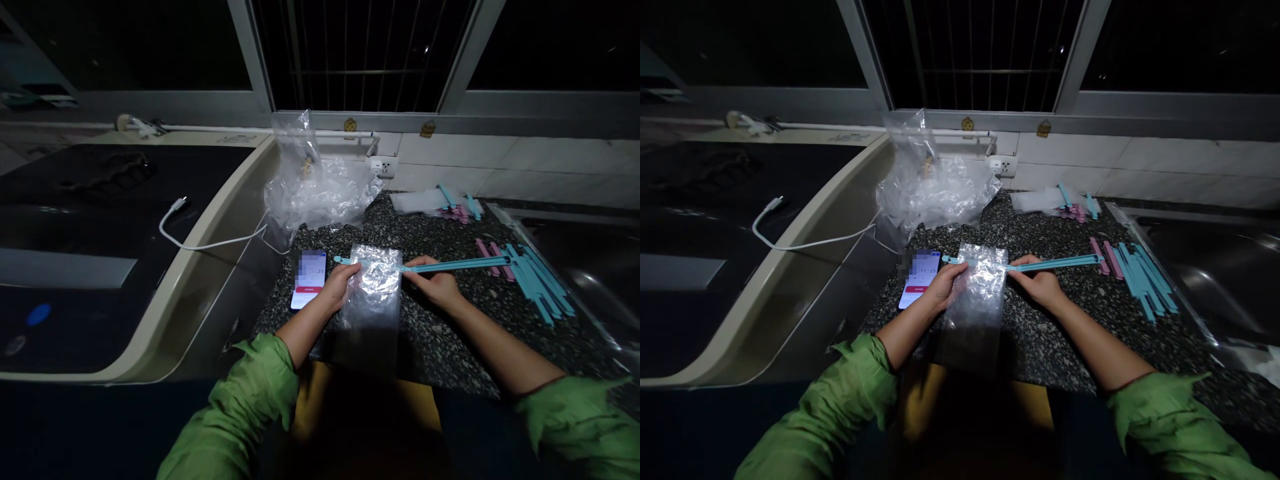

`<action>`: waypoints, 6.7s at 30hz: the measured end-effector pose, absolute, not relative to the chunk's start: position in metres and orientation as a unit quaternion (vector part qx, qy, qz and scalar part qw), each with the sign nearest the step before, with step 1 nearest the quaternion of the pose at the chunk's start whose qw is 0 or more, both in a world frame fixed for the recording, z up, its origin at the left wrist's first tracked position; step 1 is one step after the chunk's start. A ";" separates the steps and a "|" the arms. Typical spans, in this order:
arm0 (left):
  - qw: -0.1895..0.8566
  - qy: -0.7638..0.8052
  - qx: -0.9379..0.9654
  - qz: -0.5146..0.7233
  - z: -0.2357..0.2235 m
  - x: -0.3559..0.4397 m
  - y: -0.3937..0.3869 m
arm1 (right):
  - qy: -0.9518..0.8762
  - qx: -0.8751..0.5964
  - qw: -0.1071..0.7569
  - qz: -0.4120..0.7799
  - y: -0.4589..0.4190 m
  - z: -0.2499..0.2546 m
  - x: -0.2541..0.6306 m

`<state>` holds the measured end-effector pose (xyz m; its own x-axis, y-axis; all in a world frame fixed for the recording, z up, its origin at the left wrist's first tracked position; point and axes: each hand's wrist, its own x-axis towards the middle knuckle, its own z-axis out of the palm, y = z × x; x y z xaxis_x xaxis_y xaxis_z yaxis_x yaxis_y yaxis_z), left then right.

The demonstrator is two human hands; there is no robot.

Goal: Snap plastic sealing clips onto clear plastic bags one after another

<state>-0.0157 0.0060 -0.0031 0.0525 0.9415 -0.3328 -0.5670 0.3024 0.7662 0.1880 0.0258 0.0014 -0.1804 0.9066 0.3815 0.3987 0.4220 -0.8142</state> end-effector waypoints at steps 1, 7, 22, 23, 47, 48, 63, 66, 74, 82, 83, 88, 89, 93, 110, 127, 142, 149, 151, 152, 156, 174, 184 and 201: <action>0.690 0.419 0.223 0.547 -0.004 -0.016 0.006 | -0.716 -0.457 0.446 0.282 0.026 0.002 0.188; 0.681 0.433 0.218 0.549 -0.006 -0.016 0.007 | -0.733 -0.455 0.425 0.274 0.028 0.002 0.191; 0.674 0.446 0.228 0.543 -0.009 -0.017 0.007 | -0.821 -0.413 0.353 0.172 0.036 0.018 0.207; 0.673 0.449 0.230 0.541 -0.009 -0.017 0.007 | -0.819 -0.416 0.355 0.174 0.036 0.019 0.208; 0.664 0.467 0.256 0.524 -0.009 -0.015 0.006 | -0.797 -0.407 0.424 0.135 0.027 0.025 0.207; 0.663 0.468 0.259 0.524 -0.010 -0.015 0.006 | -0.799 -0.406 0.425 0.129 0.026 0.025 0.206; 0.454 0.537 0.437 0.561 0.006 -0.036 -0.002 | -0.831 -0.311 0.454 0.083 0.030 0.007 0.173; 0.398 0.561 0.451 0.568 0.006 -0.042 0.001 | -0.838 -0.290 0.457 0.073 0.035 0.005 0.163; 0.430 0.547 0.485 0.530 0.006 -0.032 0.000 | -0.842 -0.282 0.457 0.053 0.035 0.008 0.172; 0.487 0.538 0.466 0.507 -0.001 -0.026 0.002 | -0.839 -0.300 0.448 0.071 0.033 0.008 0.181; 0.489 0.536 0.466 0.507 -0.002 -0.026 0.002 | -0.841 -0.299 0.446 0.071 0.033 0.007 0.181; 0.497 0.534 0.468 0.499 -0.006 -0.025 0.002 | -0.846 -0.311 0.429 0.061 0.032 0.006 0.182; 0.499 0.535 0.468 0.496 -0.007 -0.025 0.002 | -0.847 -0.314 0.425 0.057 0.032 0.006 0.182; 0.501 0.533 0.471 0.493 -0.006 -0.024 0.002 | -0.858 -0.310 0.408 0.037 0.030 0.006 0.183; 0.504 0.532 0.488 0.474 -0.004 -0.021 0.002 | -0.881 -0.296 0.368 -0.019 0.031 -0.001 0.183; 0.523 0.521 0.491 0.463 -0.006 -0.021 0.004 | -0.889 -0.309 0.338 0.000 0.031 -0.005 0.182; 0.508 0.506 0.488 0.498 -0.005 -0.020 0.003 | -0.893 -0.318 0.319 -0.014 0.029 -0.009 0.178; 0.482 0.522 0.468 0.525 0.000 -0.020 0.001 | -0.896 -0.325 0.301 -0.040 0.028 -0.010 0.178; 0.481 0.512 0.458 0.544 0.002 -0.020 0.001 | -0.897 -0.325 0.298 -0.041 0.028 -0.010 0.178; 0.480 0.506 0.455 0.554 0.002 -0.021 0.001 | -0.897 -0.326 0.297 -0.042 0.027 -0.010 0.178; 0.475 0.502 0.442 0.572 -0.003 -0.021 0.003 | -0.898 -0.327 0.287 -0.057 0.027 -0.011 0.178; 0.540 0.441 0.498 0.515 -0.010 -0.022 0.004 | -0.743 -0.401 0.362 0.396 0.032 -0.004 0.185; 0.557 0.427 0.545 0.459 -0.001 -0.021 0.000 | -0.730 -0.409 0.220 0.501 0.025 0.003 0.180; 0.472 0.469 0.568 0.485 -0.007 -0.017 0.002 | -0.740 -0.451 0.194 0.461 0.025 0.004 0.180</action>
